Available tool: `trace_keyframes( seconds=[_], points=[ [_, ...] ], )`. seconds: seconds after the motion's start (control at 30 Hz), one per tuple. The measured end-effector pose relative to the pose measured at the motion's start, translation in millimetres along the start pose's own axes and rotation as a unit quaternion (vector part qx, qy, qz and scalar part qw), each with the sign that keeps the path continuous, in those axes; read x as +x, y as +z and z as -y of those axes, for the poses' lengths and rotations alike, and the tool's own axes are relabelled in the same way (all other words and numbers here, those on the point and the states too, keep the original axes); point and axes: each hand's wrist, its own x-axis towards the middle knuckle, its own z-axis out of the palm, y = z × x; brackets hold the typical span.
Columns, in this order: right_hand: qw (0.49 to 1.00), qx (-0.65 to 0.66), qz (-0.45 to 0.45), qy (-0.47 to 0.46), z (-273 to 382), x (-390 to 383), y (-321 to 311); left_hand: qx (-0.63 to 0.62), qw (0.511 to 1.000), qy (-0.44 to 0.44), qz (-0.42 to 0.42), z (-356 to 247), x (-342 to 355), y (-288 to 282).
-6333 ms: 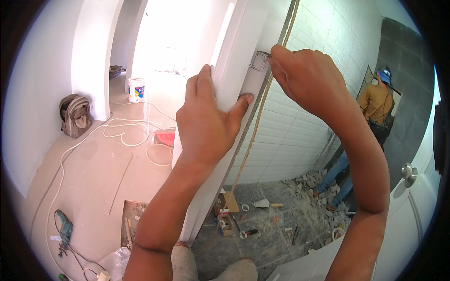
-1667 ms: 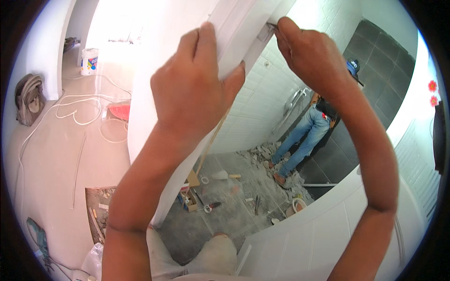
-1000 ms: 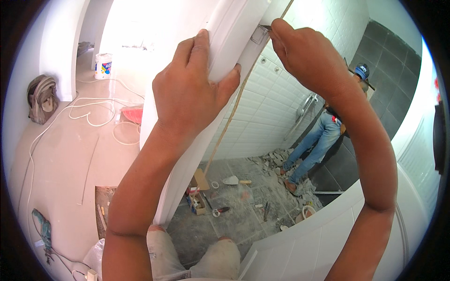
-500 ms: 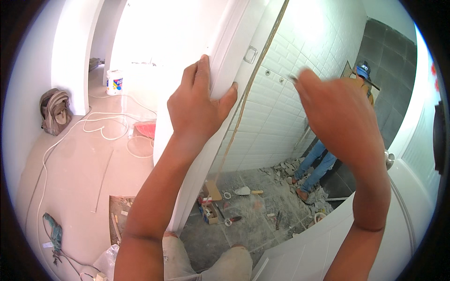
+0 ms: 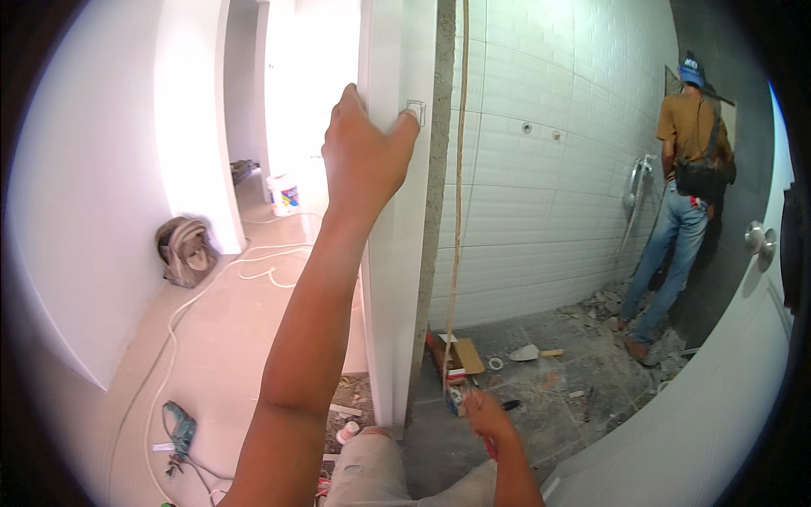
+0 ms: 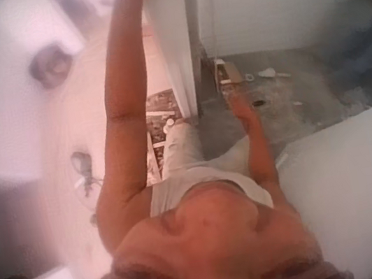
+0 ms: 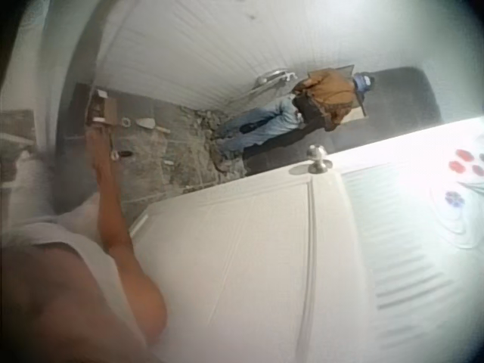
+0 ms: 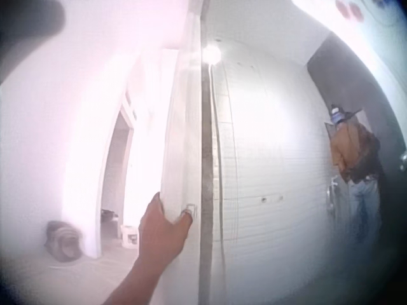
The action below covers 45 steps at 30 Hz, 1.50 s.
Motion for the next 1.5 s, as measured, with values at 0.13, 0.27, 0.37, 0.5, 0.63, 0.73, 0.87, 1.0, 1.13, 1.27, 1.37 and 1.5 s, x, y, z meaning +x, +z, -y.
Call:
trace_keyframes(
  seconds=[0.13,0.27,0.37,0.5,0.63,0.73,0.87,1.0,1.13,1.27,1.37,1.5],
  points=[
    [0.978,0.036,0.099,0.182,-63,-6,48,-0.024,0.999,0.015,-0.019,-2,-6,-3],
    [0.969,0.082,0.112,0.206,-123,3,81,-0.039,0.998,0.029,-0.050,-6,-6,-1],
    [0.952,0.153,0.119,0.238,-139,17,90,-0.045,0.998,0.024,-0.039,-5,-7,-1],
    [0.932,0.326,-0.024,0.154,-74,43,61,-0.079,0.992,0.095,-0.016,10,-10,-1],
    [0.928,0.250,-0.101,-0.259,64,49,-8,-0.096,0.987,0.125,-0.012,45,-25,11],
    [0.899,0.200,-0.178,-0.346,175,28,-44,-0.076,0.984,0.160,-0.031,69,-57,19],
    [0.892,0.122,-0.200,-0.386,285,5,-67,0.032,0.967,0.236,-0.089,66,-112,14],
    [0.858,-0.018,-0.293,-0.422,344,15,-74,-0.182,0.954,0.230,-0.062,28,-153,11],
    [0.844,-0.086,-0.331,-0.413,369,26,-78,-0.294,0.954,0.049,0.012,11,-150,20],
    [0.837,-0.127,-0.347,-0.404,386,24,-82,-0.359,0.926,-0.055,0.103,14,-134,28],
    [0.862,-0.126,-0.331,-0.363,395,19,-82,-0.510,0.824,-0.161,0.186,12,-130,31],
    [0.871,-0.136,-0.337,-0.330,400,15,-79,-0.576,0.761,-0.204,0.217,9,-129,32]
  ],
)
